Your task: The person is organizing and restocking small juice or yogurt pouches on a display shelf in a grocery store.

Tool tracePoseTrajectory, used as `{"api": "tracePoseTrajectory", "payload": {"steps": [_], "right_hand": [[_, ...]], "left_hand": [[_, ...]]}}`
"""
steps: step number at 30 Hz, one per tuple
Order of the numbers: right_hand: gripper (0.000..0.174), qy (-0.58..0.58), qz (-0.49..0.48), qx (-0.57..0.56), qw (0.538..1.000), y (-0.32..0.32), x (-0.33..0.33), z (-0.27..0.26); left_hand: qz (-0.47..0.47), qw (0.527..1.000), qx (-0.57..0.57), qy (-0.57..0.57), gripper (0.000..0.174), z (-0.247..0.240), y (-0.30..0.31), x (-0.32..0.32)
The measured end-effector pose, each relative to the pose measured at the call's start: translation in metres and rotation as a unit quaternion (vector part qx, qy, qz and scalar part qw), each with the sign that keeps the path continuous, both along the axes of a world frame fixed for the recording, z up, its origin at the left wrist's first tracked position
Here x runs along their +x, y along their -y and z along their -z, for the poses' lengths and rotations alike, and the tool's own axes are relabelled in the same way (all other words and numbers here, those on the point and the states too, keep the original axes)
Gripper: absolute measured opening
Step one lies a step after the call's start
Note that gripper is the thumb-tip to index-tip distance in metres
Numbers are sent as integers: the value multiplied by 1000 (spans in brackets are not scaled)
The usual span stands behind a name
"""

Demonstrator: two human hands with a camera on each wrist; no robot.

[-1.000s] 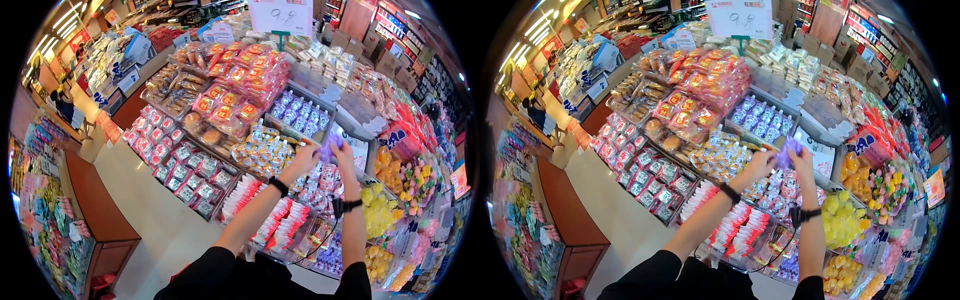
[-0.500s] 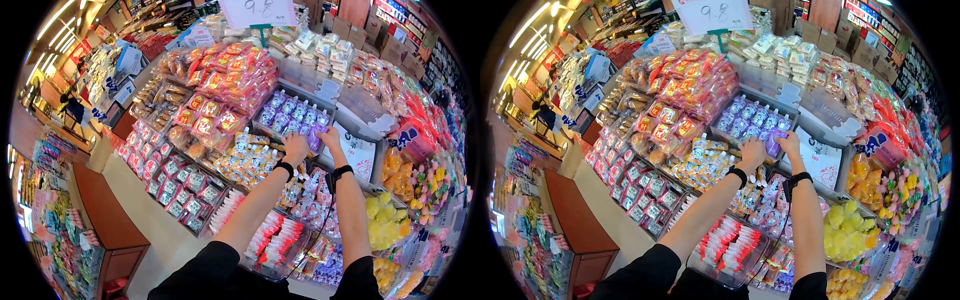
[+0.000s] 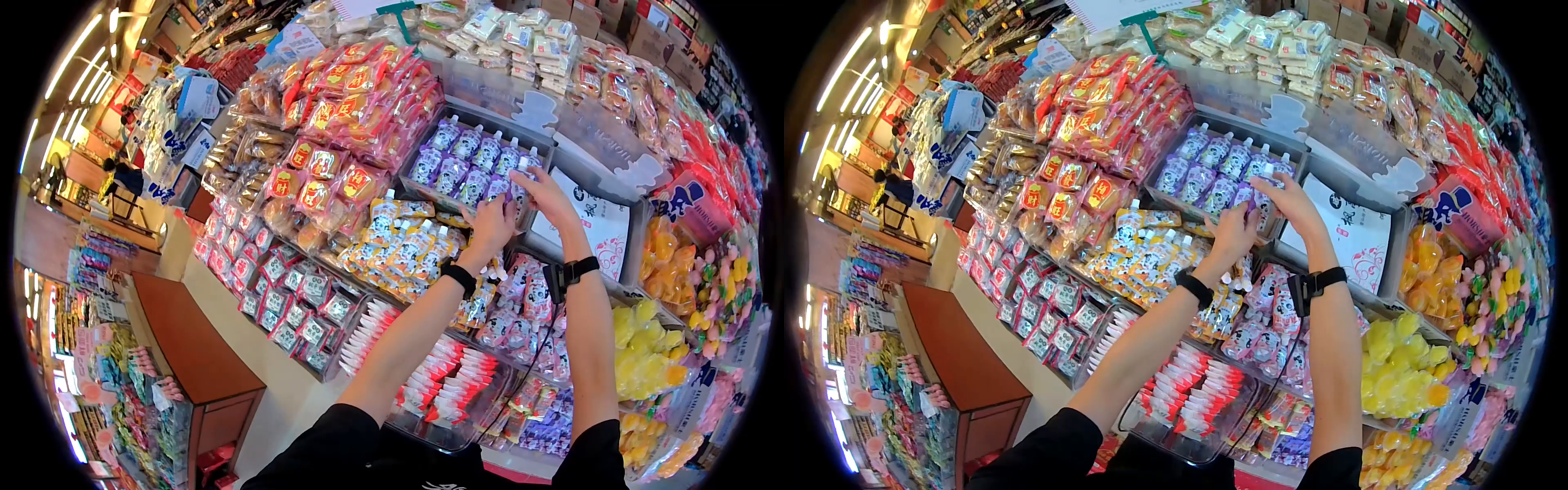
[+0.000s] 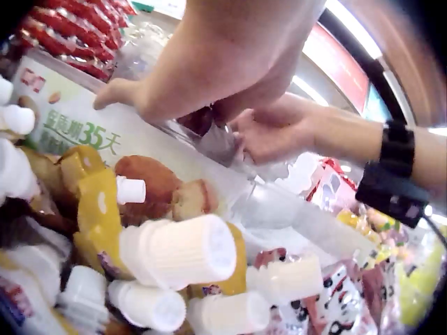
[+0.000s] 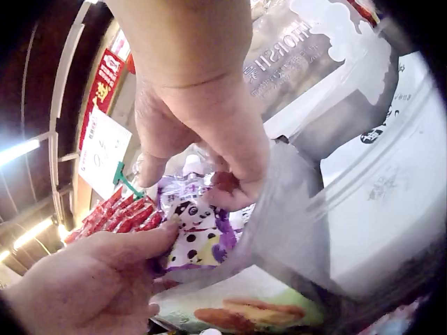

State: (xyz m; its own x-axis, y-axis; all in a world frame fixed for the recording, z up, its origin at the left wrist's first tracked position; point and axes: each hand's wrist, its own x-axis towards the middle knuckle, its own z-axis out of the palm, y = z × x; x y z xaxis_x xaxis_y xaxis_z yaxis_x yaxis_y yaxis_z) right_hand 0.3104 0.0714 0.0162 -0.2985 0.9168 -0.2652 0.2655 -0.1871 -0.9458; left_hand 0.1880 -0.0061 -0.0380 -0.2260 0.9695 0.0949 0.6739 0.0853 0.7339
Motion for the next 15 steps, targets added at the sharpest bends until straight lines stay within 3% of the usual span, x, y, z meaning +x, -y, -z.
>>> {"api": "tracePoseTrajectory", "payload": {"steps": [2,5,8,10,12,15], "right_hand": [[75,-25,18,15,999,-9,5,14],[63,-15,-38,33,999,-21,14,23],[49,85,-5,104,991,-29,14,27],[40,291,37,199,935,-30,12,30],[37,315,33,196,928,-29,10,34],[37,354,32,208,911,-32,5,42]], "left_hand": [[17,999,-31,26,29,-5,-2,-5],[36,996,-64,47,28,-13,-8,-15],[23,999,-33,27,30,-4,-7,-12],[8,1000,-1,9,33,2,-3,-7],[12,997,9,-82,37,3,3,-2],[30,996,-4,-85,38,-1,6,-1]]}}
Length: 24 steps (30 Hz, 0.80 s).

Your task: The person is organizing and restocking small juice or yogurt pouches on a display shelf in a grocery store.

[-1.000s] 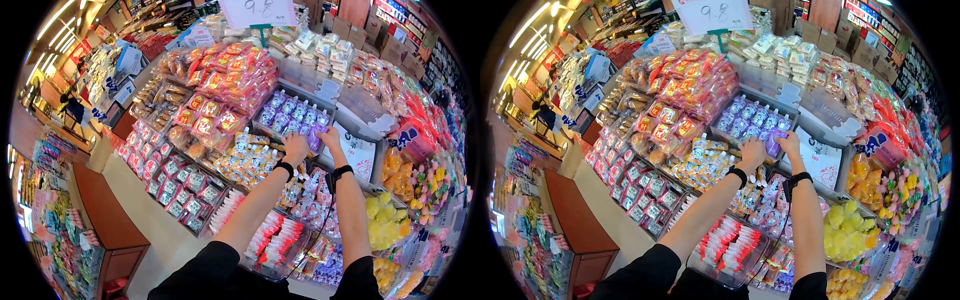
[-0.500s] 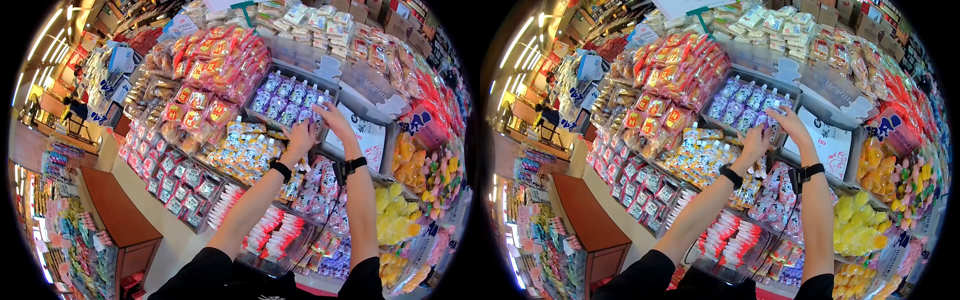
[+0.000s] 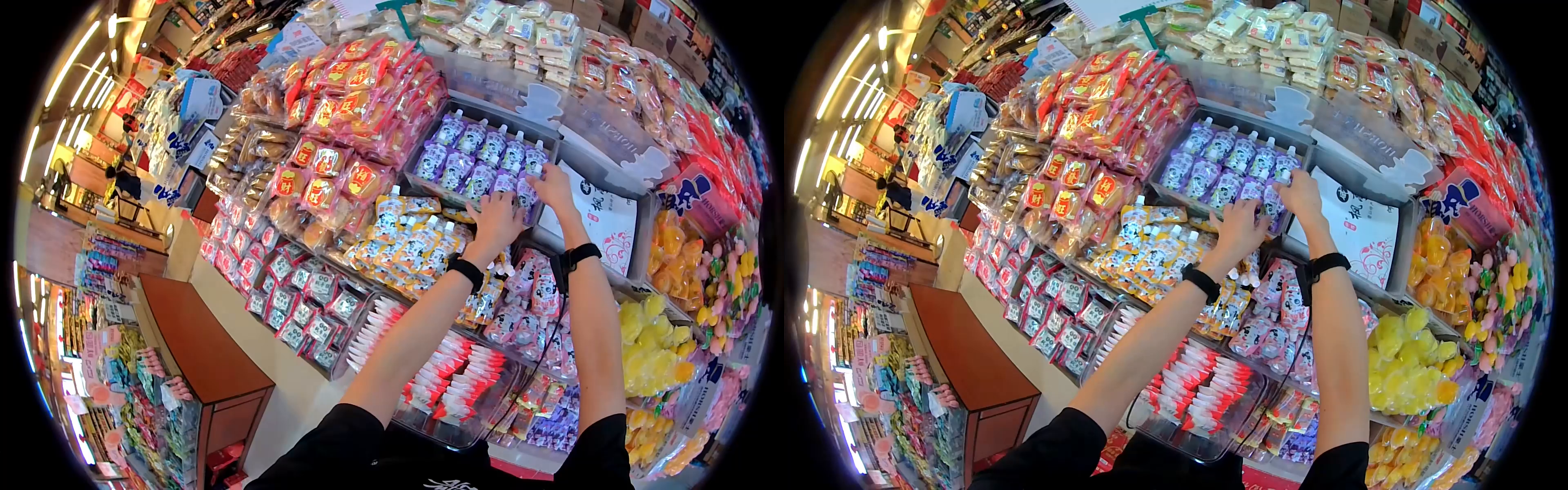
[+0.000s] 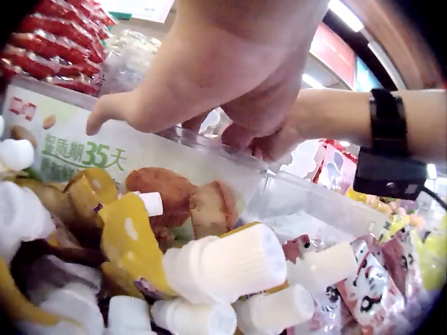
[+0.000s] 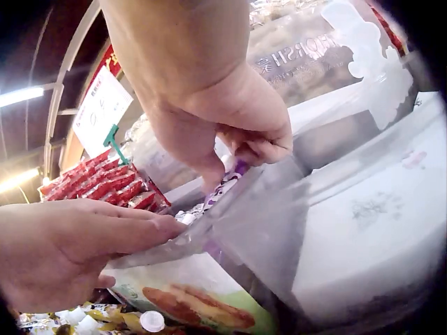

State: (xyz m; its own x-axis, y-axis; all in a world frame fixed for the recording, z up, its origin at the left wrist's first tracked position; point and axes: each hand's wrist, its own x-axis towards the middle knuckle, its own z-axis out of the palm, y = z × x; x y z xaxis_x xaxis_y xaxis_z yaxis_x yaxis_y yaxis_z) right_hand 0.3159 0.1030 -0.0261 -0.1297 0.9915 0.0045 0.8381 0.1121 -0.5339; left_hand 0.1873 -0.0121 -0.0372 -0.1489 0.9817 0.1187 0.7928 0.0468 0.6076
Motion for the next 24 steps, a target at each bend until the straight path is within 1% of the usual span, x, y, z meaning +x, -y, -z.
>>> {"api": "tracePoseTrajectory", "payload": {"steps": [1,4,5,7,9,11,13,14,16,17,19,20,21,23,24], "right_hand": [[40,17,2,15,1000,0,-2,1],[43,28,18,7,999,1,-7,2],[43,28,17,7,999,4,-9,3],[41,32,15,65,997,13,-11,2],[41,48,28,50,997,19,-17,-3],[42,64,40,35,997,20,-21,-2],[42,117,33,64,991,22,-25,-1],[42,117,31,65,991,24,-25,-2],[42,158,-5,90,983,32,-23,-4],[42,152,-16,92,984,32,-27,-3],[39,206,0,76,976,34,-26,-6],[38,213,1,72,975,33,-26,-4],[36,219,1,68,973,34,-22,0],[32,211,1,101,972,38,-14,7],[33,199,0,110,974,40,-12,10]], "left_hand": [[-1,1000,0,0,38,1,0,0],[-2,1000,23,-7,38,4,2,0],[-7,999,38,-15,37,6,3,1],[-12,998,53,-23,37,9,3,2],[-16,997,74,-29,36,12,4,3],[-21,996,76,-36,35,12,4,4],[-27,996,78,-44,34,10,5,5],[-24,996,77,-49,34,9,6,5],[-23,995,76,-53,34,7,9,7],[-25,996,68,-62,35,8,9,5],[-23,996,68,-59,37,13,9,8],[-35,993,76,-77,38,14,9,10],[-20,995,58,-84,39,13,13,10],[-19,996,55,-74,41,14,16,17],[-13,998,42,-40,38,3,22,18]]}}
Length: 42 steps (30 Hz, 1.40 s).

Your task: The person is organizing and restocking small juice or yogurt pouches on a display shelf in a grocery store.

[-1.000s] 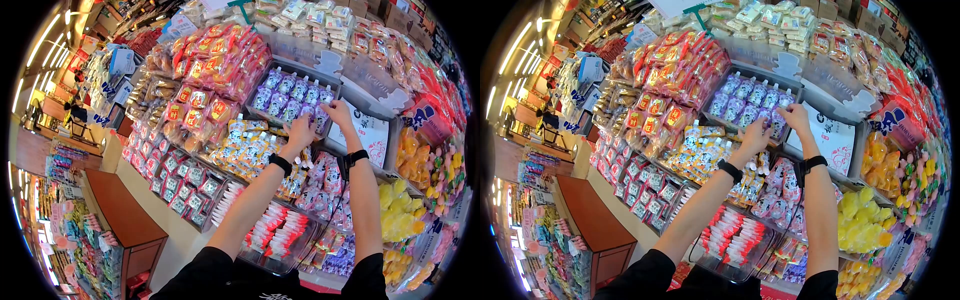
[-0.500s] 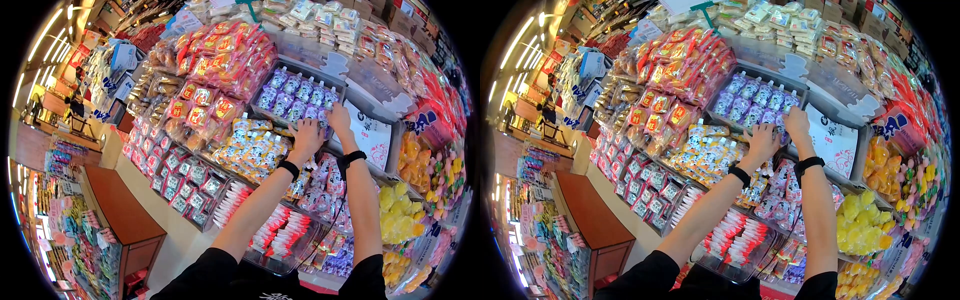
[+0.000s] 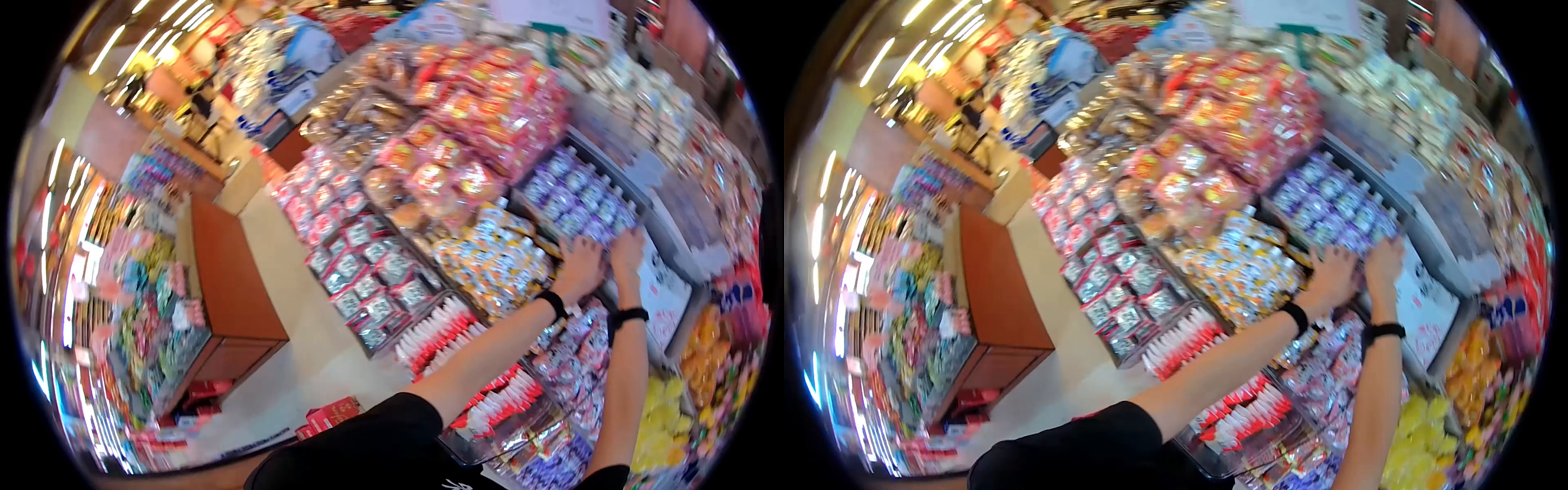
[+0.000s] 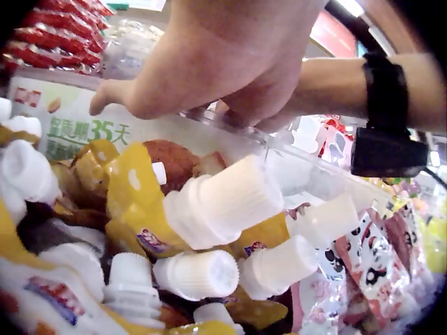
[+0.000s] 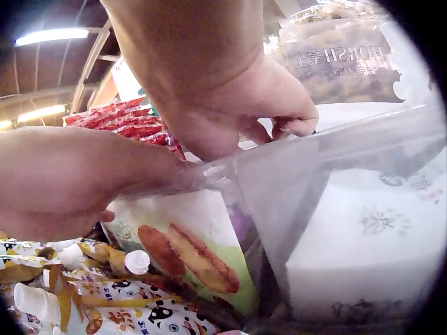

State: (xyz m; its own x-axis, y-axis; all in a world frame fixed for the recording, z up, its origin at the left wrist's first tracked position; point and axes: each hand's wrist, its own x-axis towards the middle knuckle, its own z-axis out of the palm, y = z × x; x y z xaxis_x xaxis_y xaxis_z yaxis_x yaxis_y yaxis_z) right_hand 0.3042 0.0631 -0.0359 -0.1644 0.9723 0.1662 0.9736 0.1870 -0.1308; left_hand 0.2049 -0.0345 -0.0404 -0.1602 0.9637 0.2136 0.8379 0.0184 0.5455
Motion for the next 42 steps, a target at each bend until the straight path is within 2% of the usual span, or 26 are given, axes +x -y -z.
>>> {"api": "tracePoseTrajectory", "payload": {"steps": [3,5,7,9,11,13,15,17,19,21,23,25,27,29,31,33,37,39,41,42], "right_hand": [[37,-32,-29,91,995,-11,20,35],[40,-95,-26,51,994,-1,28,16],[37,-155,-77,142,975,11,42,3],[29,-297,-109,72,946,39,58,-24],[22,-354,-140,52,923,94,57,-70],[20,-391,-136,15,910,153,56,-106],[19,-402,-113,-49,907,204,67,-118],[18,-423,-139,-50,894,261,79,-116],[18,-448,-97,-140,878,320,87,-117],[11,-452,-80,-150,876,371,93,-94],[10,-502,-99,-170,842,412,103,-51],[21,-367,-133,-245,887,466,76,-103],[24,-412,-136,-311,846,498,69,-94],[23,-407,-156,-335,835,520,62,-101],[22,-400,-176,-365,822,537,63,-90],[9,-524,-183,-390,735,549,63,-55],[13,-483,-228,-452,715,577,75,-84],[15,-486,-245,-463,700,591,92,-71],[17,-513,-252,-500,651,602,106,-50],[18,-498,-279,-507,646,606,113,-44]], "left_hand": [[11,1000,9,28,41,-1,6,2],[23,997,36,61,44,-3,19,4],[38,991,61,113,46,-17,37,-1],[38,987,63,141,38,-31,65,-2],[120,960,67,245,30,-57,104,-13],[184,912,127,345,21,-68,143,-23],[216,894,110,377,16,-77,189,-32],[222,881,62,414,13,-85,243,-43],[220,873,18,434,14,-88,291,-51],[191,889,-6,416,15,-89,337,-60],[168,888,-30,427,16,-83,378,-65],[141,887,-54,437,17,-73,414,-65],[103,887,-25,449,18,-66,446,-63],[84,897,12,433,19,-69,471,-60],[27,900,-25,435,19,-67,496,-54],[5,898,-2,439,17,-60,520,-42],[-85,889,32,449,13,-42,570,-3],[-133,859,77,489,13,-20,595,25],[-165,848,78,498,13,-18,618,53],[-201,834,87,507,13,-16,628,67]]}}
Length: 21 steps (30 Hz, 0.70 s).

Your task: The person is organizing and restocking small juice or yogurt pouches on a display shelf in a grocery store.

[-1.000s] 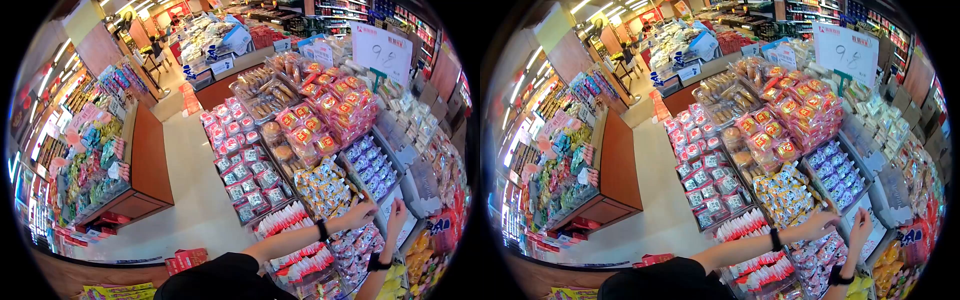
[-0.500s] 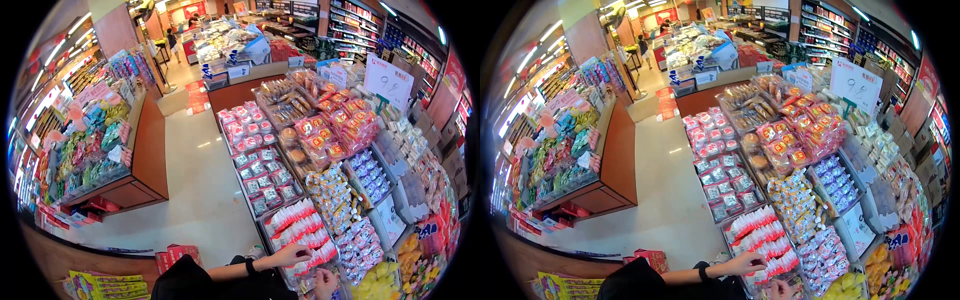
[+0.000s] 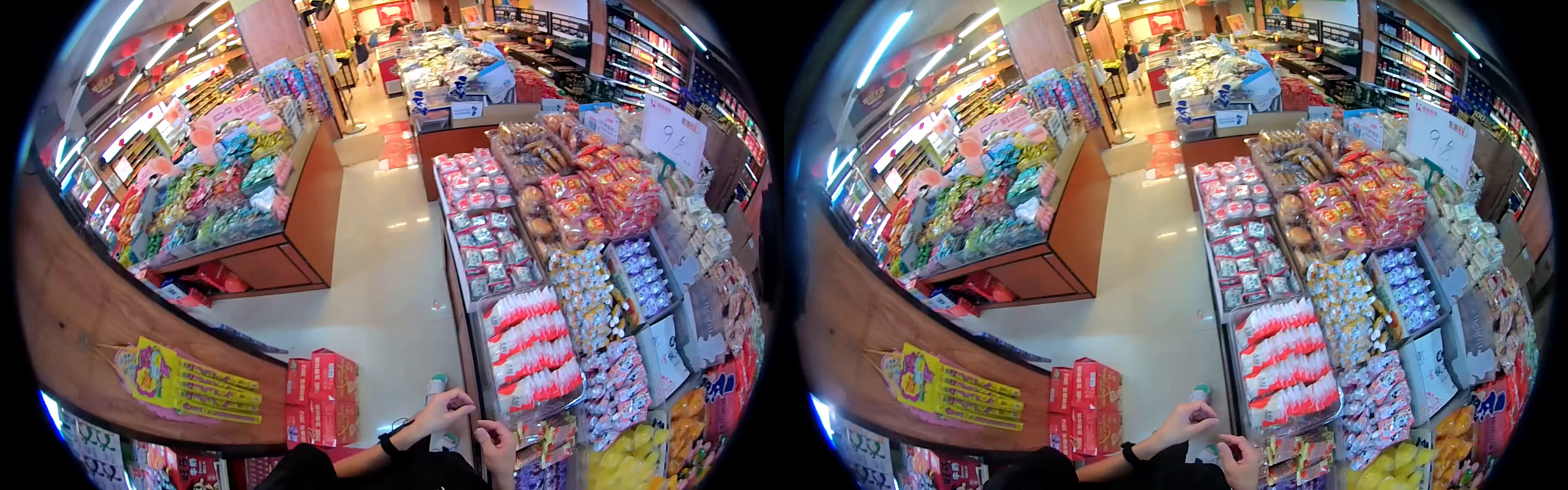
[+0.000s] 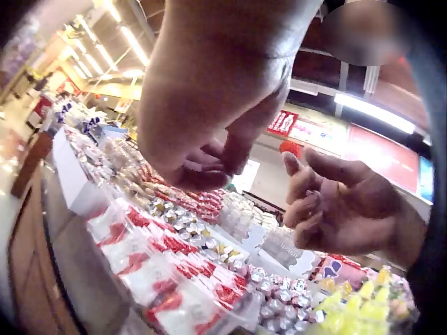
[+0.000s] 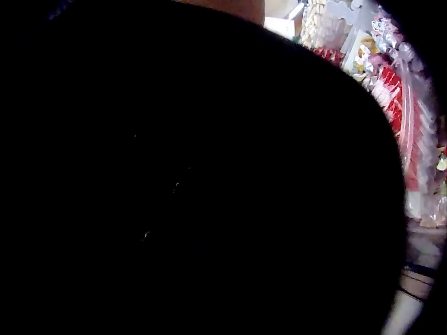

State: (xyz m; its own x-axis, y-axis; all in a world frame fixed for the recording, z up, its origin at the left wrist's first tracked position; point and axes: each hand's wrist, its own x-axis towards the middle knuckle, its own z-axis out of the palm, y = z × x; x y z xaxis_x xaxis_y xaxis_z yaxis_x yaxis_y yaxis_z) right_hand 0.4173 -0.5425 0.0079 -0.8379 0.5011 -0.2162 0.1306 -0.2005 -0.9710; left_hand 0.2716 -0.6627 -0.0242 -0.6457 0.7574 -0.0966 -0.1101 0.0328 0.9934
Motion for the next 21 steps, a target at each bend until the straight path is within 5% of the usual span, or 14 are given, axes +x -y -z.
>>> {"api": "tracePoseTrajectory", "payload": {"steps": [9,21], "right_hand": [[19,36,-189,41,981,51,42,12],[26,15,-393,105,914,155,57,7]], "left_hand": [[-102,990,-97,6,19,-29,74,83],[-316,947,-53,0,17,-3,216,176]]}}
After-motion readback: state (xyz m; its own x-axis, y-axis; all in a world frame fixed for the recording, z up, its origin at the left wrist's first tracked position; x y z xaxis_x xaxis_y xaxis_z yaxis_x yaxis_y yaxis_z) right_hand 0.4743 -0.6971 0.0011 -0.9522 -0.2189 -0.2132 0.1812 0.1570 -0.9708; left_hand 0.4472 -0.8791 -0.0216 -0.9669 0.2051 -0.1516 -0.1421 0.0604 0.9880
